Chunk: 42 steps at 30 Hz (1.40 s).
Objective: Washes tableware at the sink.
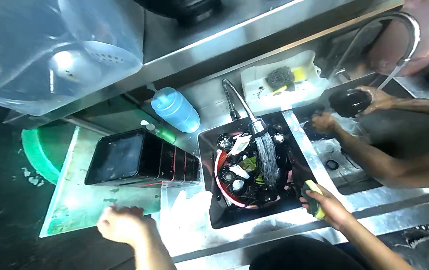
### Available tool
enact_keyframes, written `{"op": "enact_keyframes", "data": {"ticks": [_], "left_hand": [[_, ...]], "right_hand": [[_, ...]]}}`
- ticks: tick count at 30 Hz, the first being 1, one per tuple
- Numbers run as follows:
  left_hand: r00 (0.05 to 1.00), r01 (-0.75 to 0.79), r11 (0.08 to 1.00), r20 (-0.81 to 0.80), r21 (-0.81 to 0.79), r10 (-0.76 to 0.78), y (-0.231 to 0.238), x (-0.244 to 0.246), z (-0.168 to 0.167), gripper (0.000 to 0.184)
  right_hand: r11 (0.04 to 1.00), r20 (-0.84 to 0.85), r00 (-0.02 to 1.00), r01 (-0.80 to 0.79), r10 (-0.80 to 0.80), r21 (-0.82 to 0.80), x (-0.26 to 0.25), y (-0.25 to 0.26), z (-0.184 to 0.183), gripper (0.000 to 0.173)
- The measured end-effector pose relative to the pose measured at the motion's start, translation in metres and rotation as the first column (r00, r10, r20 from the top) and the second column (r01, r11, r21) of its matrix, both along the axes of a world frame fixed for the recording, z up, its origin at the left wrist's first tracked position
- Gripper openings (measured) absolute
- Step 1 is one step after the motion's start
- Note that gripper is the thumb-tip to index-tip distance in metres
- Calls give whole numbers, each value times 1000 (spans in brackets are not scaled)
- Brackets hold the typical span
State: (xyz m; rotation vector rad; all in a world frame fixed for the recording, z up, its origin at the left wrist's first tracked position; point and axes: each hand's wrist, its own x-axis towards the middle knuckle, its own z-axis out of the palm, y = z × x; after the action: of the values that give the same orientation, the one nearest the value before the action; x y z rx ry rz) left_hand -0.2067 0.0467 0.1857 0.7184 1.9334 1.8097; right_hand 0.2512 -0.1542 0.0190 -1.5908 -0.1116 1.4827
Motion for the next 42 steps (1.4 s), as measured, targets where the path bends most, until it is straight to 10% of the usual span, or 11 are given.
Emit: {"op": "enact_keyframes", "data": {"ticks": [4,7,10,14,18,25,30,34,38,42], "left_hand": [[940,301,909,-72,-289,-334,-38,85,-88,38],[691,629,412,233,-659,-684,-38,137,-169,45],[735,603,188,447,-775,-510,-30,176,-255,58],[791,580,370,610,-726,-45,-31,199,-308,68],[795,511,475,604,-716,56,-23,204,-332,54],[824,544,423,557,-725,-106,-33,204,-290,43],[573,817,310,745,-486,-342,-9,227,-239,44],[299,943,233,909,-236,-291,3,283,-200,35],[72,893,445,997,-71,15,6,313,-110,39],[-53,927,368,996,77,-77,10,290,-86,43]], "right_hand": [[1000,-18,999,30,-30,-5,0,4,1,43],[1000,-16,1000,9,-9,-12,2,11,3,42],[1000,11,1000,-27,27,-14,0,19,7,43],[998,52,997,-61,61,-2,2,22,16,47],[994,128,986,-103,105,-23,11,21,24,49],[996,177,982,-57,70,-73,24,42,20,51],[987,309,937,-161,160,-25,5,87,16,44],[849,855,463,-526,235,52,-22,115,26,56],[596,993,-105,-802,-54,-52,-39,128,26,39],[394,947,-273,-900,-168,-189,-38,149,43,25]]}}
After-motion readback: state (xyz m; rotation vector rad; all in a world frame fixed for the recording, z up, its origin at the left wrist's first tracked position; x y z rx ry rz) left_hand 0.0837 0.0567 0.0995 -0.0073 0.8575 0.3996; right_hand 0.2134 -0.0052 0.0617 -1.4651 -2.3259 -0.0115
